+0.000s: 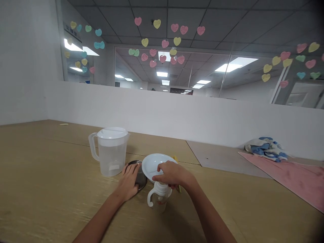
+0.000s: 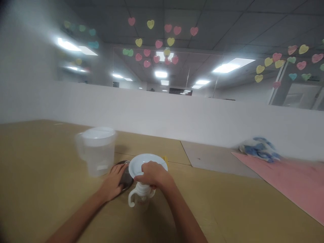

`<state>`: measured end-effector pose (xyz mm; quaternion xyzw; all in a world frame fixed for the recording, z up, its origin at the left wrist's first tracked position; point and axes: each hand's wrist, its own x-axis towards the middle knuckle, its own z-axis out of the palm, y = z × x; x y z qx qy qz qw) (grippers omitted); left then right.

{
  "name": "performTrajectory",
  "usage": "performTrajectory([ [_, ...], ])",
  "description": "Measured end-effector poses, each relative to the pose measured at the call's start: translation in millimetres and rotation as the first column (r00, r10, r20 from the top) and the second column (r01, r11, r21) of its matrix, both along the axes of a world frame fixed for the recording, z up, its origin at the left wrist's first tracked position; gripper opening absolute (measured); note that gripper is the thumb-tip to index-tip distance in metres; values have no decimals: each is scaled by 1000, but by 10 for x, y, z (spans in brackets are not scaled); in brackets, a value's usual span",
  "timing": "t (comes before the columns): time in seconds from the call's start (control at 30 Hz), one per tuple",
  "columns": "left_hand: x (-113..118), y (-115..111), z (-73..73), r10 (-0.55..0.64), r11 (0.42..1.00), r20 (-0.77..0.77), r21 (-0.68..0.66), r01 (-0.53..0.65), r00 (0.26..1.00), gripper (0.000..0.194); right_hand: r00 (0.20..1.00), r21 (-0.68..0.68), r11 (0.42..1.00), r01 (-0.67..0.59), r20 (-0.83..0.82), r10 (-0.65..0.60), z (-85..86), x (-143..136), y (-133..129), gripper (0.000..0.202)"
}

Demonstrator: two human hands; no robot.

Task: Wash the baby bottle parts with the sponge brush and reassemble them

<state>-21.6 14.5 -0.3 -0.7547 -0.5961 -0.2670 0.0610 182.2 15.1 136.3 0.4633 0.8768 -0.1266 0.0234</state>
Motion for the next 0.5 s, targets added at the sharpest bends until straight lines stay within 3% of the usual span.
performTrajectory([
  [0.33, 34, -26, -34, 53, 998, -5, 31, -53, 999, 46, 1000, -2, 1000, 19, 13, -19, 18, -7, -9, 44],
  [0.5, 22, 9, -55, 27, 999, -11, -31, -28, 1000, 39, 1000, 11, 1000, 5, 15, -5, 37, -14, -26, 44],
])
